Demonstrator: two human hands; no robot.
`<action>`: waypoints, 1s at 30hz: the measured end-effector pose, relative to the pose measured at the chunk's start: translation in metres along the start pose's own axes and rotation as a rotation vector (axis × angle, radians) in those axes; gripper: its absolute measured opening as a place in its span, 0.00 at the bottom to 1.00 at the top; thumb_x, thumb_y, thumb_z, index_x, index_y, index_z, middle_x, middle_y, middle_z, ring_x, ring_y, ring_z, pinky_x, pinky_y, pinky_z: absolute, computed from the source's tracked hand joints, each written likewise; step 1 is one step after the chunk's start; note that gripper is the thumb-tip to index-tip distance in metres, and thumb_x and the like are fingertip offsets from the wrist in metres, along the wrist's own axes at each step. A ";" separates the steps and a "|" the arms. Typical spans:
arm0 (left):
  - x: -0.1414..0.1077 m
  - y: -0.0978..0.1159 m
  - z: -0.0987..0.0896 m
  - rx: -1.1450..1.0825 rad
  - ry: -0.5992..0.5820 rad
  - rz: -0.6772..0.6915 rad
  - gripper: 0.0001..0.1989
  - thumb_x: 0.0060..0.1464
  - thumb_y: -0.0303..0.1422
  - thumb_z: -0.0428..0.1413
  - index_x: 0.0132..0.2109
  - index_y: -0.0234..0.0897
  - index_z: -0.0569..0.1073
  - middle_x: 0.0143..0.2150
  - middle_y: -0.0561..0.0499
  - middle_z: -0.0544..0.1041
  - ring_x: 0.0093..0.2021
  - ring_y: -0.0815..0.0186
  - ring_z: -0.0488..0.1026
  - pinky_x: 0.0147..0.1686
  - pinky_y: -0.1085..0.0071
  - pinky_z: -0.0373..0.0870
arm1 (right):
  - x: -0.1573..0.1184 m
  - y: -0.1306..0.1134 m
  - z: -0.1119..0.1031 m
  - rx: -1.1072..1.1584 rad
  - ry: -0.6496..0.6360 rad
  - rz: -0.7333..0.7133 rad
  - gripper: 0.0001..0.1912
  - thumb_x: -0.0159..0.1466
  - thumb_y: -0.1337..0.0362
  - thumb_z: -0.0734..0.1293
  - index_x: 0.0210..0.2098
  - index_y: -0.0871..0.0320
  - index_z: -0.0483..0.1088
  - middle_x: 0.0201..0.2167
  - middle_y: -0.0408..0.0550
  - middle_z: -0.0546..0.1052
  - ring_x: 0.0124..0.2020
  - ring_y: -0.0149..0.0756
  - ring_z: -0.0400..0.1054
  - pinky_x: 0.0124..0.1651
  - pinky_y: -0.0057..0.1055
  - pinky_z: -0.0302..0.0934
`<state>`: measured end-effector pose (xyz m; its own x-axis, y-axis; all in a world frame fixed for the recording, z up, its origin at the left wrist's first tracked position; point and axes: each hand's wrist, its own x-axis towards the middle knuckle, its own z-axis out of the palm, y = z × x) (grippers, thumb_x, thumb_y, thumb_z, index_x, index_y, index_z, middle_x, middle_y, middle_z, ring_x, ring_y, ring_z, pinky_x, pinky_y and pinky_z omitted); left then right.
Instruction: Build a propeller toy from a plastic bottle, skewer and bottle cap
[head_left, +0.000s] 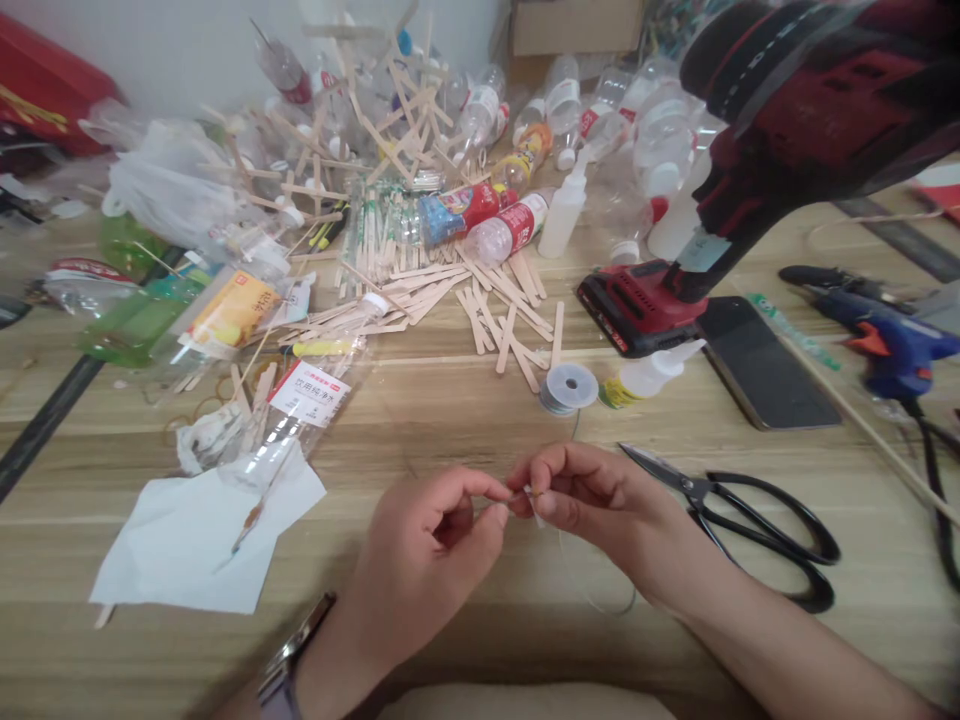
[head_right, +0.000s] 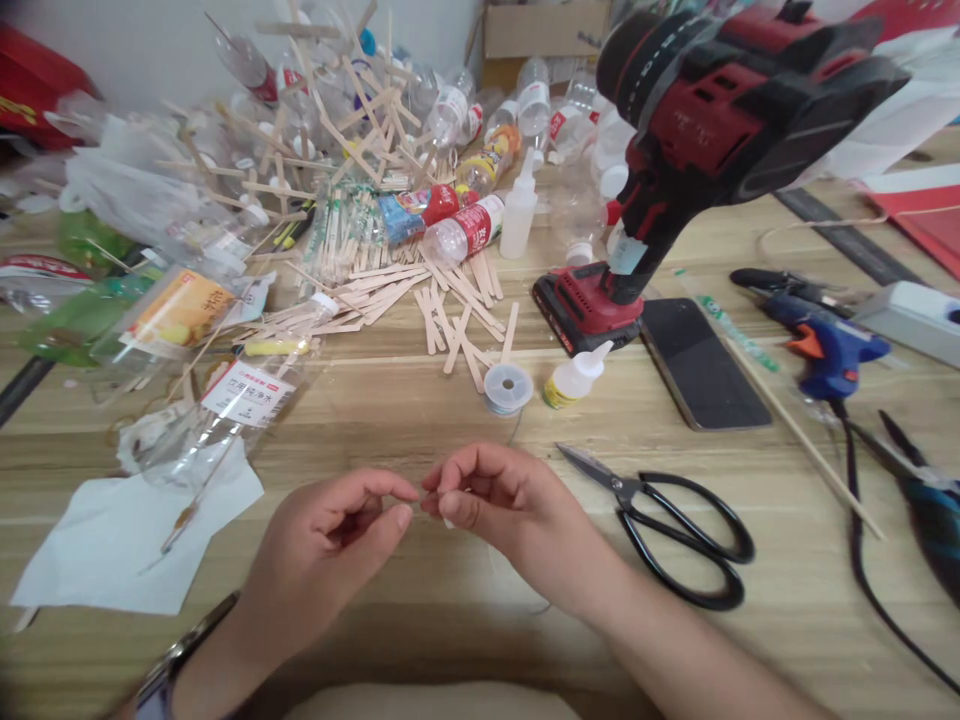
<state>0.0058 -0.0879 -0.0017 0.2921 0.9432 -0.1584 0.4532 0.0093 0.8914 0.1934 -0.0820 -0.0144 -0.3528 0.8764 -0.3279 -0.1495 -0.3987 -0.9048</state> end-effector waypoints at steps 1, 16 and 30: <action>0.000 0.000 -0.001 -0.014 -0.014 -0.008 0.07 0.56 0.33 0.53 0.36 0.39 0.76 0.16 0.61 0.59 0.17 0.73 0.57 0.18 0.77 0.53 | 0.000 0.001 0.000 0.036 -0.011 0.005 0.14 0.55 0.54 0.74 0.27 0.56 0.68 0.31 0.44 0.73 0.35 0.34 0.69 0.41 0.31 0.64; 0.001 0.001 -0.003 0.276 0.033 0.120 0.07 0.56 0.27 0.51 0.35 0.41 0.74 0.20 0.60 0.69 0.21 0.72 0.66 0.22 0.77 0.58 | -0.001 0.001 0.000 0.071 0.010 -0.020 0.11 0.57 0.59 0.74 0.26 0.57 0.70 0.33 0.44 0.76 0.35 0.32 0.72 0.42 0.30 0.64; 0.002 -0.004 0.007 0.710 0.225 0.705 0.07 0.62 0.24 0.49 0.44 0.34 0.70 0.32 0.52 0.80 0.31 0.65 0.75 0.38 0.68 0.70 | 0.002 0.001 0.008 -0.415 0.123 0.080 0.05 0.55 0.63 0.66 0.27 0.57 0.73 0.24 0.45 0.77 0.27 0.34 0.69 0.30 0.29 0.61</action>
<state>0.0107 -0.0884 -0.0085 0.5530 0.6993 0.4528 0.6550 -0.7009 0.2824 0.1856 -0.0833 -0.0142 -0.2315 0.8828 -0.4087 0.2668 -0.3463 -0.8994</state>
